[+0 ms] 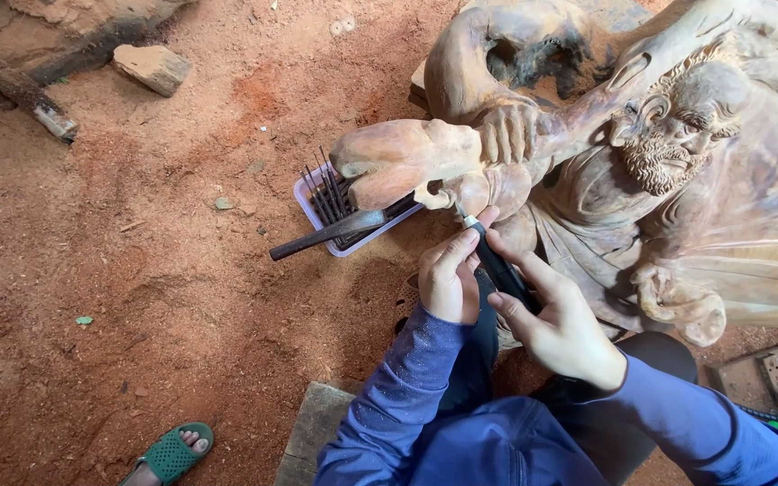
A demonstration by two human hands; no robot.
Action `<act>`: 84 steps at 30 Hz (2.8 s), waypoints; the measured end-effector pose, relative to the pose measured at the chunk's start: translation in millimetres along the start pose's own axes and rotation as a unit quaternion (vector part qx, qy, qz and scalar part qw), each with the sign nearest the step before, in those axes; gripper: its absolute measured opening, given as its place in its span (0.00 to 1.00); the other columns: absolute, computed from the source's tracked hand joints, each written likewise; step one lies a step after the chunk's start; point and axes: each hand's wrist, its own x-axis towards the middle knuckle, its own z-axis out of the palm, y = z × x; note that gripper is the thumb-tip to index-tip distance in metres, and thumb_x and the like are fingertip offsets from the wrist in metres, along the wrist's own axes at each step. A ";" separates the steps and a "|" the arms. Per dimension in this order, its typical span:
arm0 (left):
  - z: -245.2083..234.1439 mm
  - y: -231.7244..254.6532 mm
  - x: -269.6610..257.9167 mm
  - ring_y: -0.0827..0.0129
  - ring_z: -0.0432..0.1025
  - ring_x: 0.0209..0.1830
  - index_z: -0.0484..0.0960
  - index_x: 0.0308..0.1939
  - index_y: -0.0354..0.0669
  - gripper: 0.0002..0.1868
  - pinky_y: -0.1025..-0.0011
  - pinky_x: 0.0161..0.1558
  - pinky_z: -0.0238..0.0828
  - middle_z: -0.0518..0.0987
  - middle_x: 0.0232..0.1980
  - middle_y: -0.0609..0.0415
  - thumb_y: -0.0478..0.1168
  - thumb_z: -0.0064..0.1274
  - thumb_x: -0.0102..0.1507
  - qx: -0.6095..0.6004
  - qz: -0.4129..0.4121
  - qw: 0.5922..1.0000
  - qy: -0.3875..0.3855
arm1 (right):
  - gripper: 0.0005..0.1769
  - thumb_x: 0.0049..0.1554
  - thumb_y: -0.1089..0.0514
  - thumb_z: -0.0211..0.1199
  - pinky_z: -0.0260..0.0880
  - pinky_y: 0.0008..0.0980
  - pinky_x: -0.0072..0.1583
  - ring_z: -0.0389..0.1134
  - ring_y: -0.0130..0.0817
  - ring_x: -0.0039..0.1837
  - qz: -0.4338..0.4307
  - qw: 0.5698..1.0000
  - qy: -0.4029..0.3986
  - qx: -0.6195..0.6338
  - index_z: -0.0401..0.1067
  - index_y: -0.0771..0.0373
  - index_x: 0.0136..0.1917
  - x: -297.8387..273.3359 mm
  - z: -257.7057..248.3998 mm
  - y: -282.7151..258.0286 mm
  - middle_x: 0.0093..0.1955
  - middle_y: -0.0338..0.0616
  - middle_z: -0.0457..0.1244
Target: Carving intricate details into a wooden statue using a handheld rotary power tool
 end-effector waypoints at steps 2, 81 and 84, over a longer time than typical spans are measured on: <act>1.2 2.1 -1.0 0.66 0.76 0.58 0.87 0.46 0.32 0.14 0.75 0.61 0.70 0.83 0.56 0.39 0.36 0.54 0.61 -0.019 0.017 1.000 -0.002 | 0.34 0.56 0.62 0.60 0.57 0.36 0.72 0.60 0.35 0.75 -0.001 1.000 0.004 0.004 0.60 0.63 0.75 0.5 1.0 0.9 0.75 0.47 0.61; -65.6 -31.0 35.6 0.61 0.74 0.55 0.82 0.42 0.23 0.13 0.68 0.58 0.71 0.78 0.58 0.31 0.35 0.52 0.66 0.013 0.076 0.980 -0.185 | 0.34 0.56 0.64 0.64 0.75 0.41 0.49 0.67 0.32 0.60 0.000 0.985 0.128 0.119 0.66 0.55 0.75 -16.5 33.2 56.5 0.68 0.47 0.68; -62.8 -32.8 35.6 0.60 0.74 0.56 0.83 0.43 0.22 0.12 0.68 0.58 0.70 0.78 0.59 0.32 0.33 0.51 0.66 0.011 0.092 0.978 -0.187 | 0.34 0.56 0.64 0.64 0.76 0.41 0.48 0.67 0.32 0.60 -0.001 0.984 0.130 0.124 0.67 0.54 0.75 -16.5 30.4 60.1 0.67 0.47 0.68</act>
